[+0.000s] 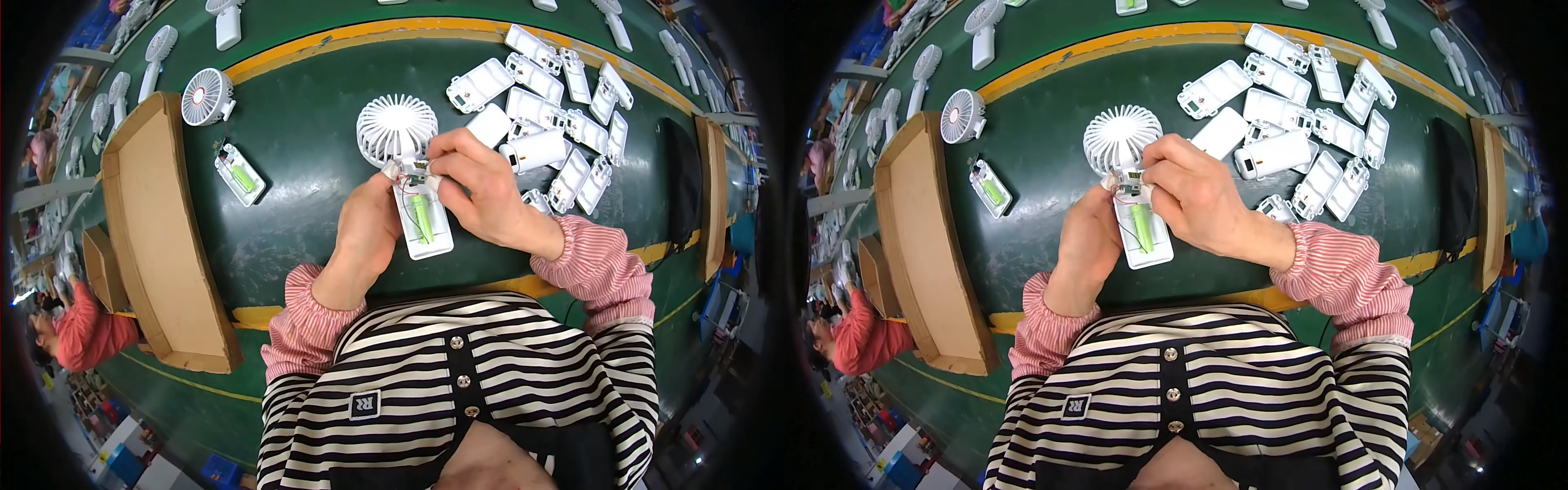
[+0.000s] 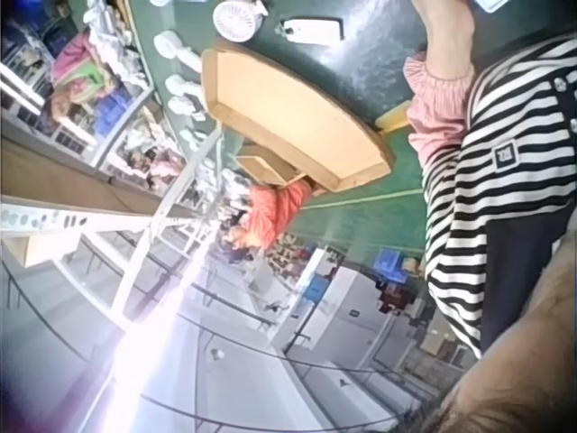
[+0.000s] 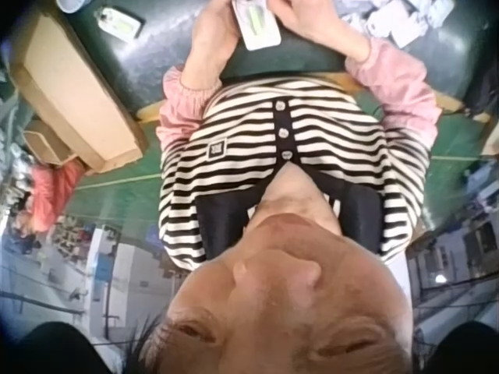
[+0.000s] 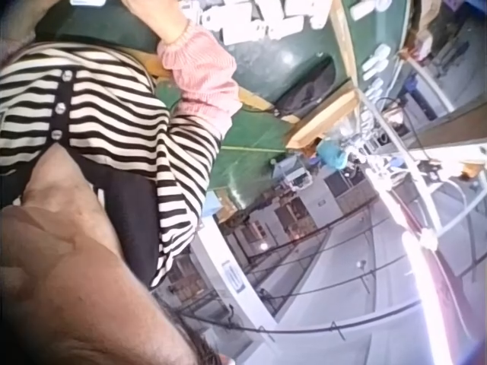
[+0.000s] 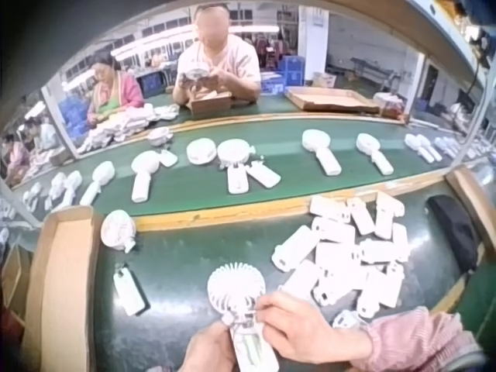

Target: The person assembles small handheld fans by hand, fitting batteries and plastic casings together.

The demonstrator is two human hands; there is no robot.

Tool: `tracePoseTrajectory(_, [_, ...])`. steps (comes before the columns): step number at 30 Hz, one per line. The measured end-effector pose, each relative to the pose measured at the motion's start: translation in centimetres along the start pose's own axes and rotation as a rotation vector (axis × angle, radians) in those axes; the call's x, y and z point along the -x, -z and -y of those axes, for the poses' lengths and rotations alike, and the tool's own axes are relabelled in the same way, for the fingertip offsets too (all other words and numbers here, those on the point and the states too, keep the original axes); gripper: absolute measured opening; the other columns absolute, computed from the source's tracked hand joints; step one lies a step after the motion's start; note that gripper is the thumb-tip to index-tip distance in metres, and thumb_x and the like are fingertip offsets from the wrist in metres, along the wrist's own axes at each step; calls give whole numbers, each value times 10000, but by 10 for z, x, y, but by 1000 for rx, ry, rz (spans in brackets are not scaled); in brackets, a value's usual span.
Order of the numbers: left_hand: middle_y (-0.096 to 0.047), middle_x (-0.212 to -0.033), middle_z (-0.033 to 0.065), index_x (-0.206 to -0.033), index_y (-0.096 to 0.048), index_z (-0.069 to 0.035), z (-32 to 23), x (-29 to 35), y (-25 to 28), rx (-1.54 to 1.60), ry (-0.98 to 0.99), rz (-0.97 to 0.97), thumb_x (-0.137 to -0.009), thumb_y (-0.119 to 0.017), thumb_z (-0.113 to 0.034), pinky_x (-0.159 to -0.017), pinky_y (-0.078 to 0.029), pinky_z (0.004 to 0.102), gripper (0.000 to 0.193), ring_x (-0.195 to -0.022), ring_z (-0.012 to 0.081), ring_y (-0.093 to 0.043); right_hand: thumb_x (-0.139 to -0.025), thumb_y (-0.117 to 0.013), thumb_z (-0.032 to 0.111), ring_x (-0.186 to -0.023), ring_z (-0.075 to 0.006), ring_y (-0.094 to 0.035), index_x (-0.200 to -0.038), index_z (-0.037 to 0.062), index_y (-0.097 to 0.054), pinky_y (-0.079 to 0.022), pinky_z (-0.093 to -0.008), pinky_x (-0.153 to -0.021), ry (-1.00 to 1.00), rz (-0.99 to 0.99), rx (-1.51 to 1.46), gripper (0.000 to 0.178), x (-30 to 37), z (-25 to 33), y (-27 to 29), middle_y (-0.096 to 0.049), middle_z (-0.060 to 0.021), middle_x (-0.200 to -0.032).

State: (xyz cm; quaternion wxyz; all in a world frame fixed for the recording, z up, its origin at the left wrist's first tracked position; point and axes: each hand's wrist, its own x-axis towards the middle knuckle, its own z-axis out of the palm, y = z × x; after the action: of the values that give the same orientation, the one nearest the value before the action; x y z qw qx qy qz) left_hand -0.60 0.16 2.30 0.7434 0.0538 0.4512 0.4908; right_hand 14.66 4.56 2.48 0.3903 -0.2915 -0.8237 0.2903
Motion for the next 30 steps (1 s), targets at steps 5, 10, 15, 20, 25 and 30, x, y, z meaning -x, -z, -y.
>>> tracePoseTrajectory(5, [-568, -987, 71, -1064, -488, -4, -5, 1, 3, -6, 13, 31, -902, -372, -204, -799, -442, 323, 282, -908, 178, -553, -659, -537, -86, -734, -260, -534, -766, -43, -529, -444, -314, -610, -30, 25, -71, 115, -6, 1, 0, -510, -110, -866])
tracePoseTrajectory(10, [-557, -1033, 83, -1105, -460, -2, -8, 3, 2, -16, 11, 42, -913, -343, -201, -839, -437, 334, 300, -939, 186, -549, -676, -543, -93, -759, -251, -540, -783, -46, -524, -448, -301, -640, -14, 89, -52, 119, -9, 1, 4, -512, -114, -882])
tracePoseTrajectory(15, [-559, -1029, 82, -1084, -471, -2, -8, 3, 5, -34, 18, 35, -910, -351, -195, -835, -442, 341, 286, -935, 186, -551, -691, -544, -105, -783, -240, -547, -803, -45, -518, -452, -287, -665, -2, 150, -35, 130, -12, -1, 5, -515, -115, -903])
tracePoseTrajectory(20, [-563, -1019, 83, -1078, -475, 2, -8, 4, 6, -27, 15, 18, -907, -355, -196, -830, -446, 343, 287, -929, 187, -553, -660, -524, -122, -775, -263, -536, -801, -44, -518, -452, -305, -660, 30, 212, -23, 161, -15, 0, 6, -504, -123, -896])
tracePoseTrajectory(25, [-576, -984, 97, -1068, -479, 8, -6, 0, 10, -48, 29, 46, -907, -357, -200, -797, -470, 360, 290, -891, 205, -571, -651, -518, -102, -795, -284, -528, -774, -42, -522, -456, -334, -651, 66, 252, 47, 136, -18, 0, 7, -503, -123, -899])
tracePoseTrajectory(30, [-585, -892, 63, -955, -550, 5, -6, 1, 8, 6, 11, 14, -891, -446, -210, -696, -474, 308, 248, -803, 152, -570, -650, -545, -99, -798, -284, -534, -802, -42, -533, -455, -331, -661, 63, 271, 66, 163, -19, 0, 7, -505, -124, -905])
